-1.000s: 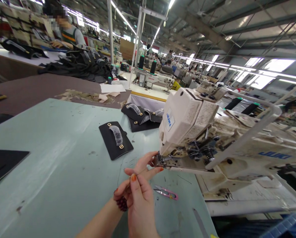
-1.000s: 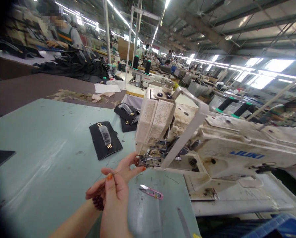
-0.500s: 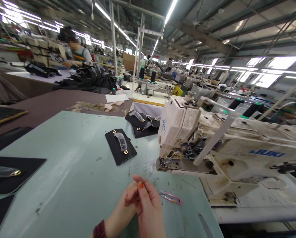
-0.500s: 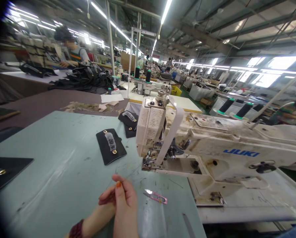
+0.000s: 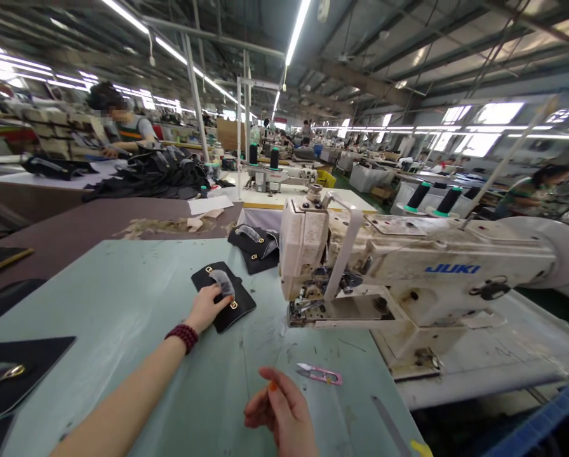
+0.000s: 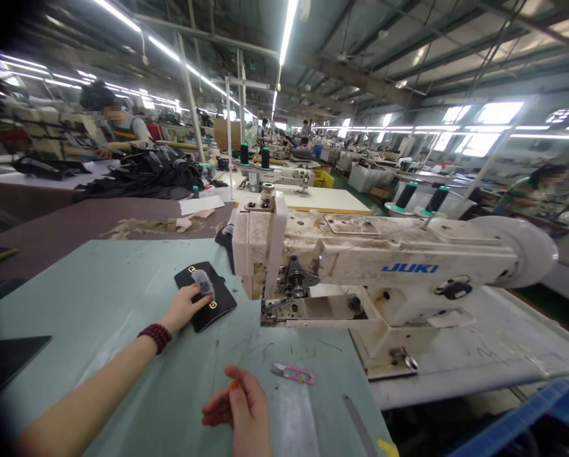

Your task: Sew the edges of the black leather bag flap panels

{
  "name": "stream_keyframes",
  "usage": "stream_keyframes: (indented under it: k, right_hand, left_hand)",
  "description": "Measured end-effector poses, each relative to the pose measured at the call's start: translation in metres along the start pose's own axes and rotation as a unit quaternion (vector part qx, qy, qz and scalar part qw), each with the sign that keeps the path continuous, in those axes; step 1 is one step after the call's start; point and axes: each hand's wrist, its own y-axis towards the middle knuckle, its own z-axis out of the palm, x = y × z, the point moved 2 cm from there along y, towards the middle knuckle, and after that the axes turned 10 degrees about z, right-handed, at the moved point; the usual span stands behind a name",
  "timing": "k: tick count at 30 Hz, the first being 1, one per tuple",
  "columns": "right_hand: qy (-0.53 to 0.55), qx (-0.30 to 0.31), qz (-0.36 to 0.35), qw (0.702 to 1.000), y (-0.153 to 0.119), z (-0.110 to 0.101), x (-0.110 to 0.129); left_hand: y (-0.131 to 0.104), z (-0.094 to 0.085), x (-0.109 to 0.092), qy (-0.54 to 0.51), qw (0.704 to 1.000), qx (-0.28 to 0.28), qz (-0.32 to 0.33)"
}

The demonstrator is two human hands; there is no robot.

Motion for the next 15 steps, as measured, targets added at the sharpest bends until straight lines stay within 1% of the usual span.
stream_keyframes:
  k: [2,4,7,9,12,15]
  right_hand:
    - [0.010,-0.019,0.007,1.000,-0.003,-0.007,0.000]
    - [0.003,-0.034,0.030,0.999,-0.003,-0.013,-0.002]
    - [-0.046,-0.036,0.091,0.994,-0.005,-0.022,-0.011]
    - [-0.085,-0.028,0.117,0.989,-0.009,-0.030,-0.017]
    - [-0.151,0.008,0.144,0.978,-0.024,-0.042,-0.022]
    - [-0.198,0.073,0.189,0.959,-0.041,-0.053,-0.023]
  left_hand:
    - [-0.013,0.003,-0.009,0.005,1.000,-0.005,0.002]
    - [-0.040,0.002,-0.024,0.004,1.000,-0.019,0.003]
    - [-0.097,-0.001,-0.054,-0.003,1.000,-0.031,-0.002]
    - [-0.137,-0.001,-0.075,-0.006,0.999,-0.037,-0.015]
    - [-0.186,-0.002,-0.101,-0.008,0.996,-0.079,-0.047]
    - [-0.215,-0.001,-0.122,0.006,0.989,-0.128,-0.072]
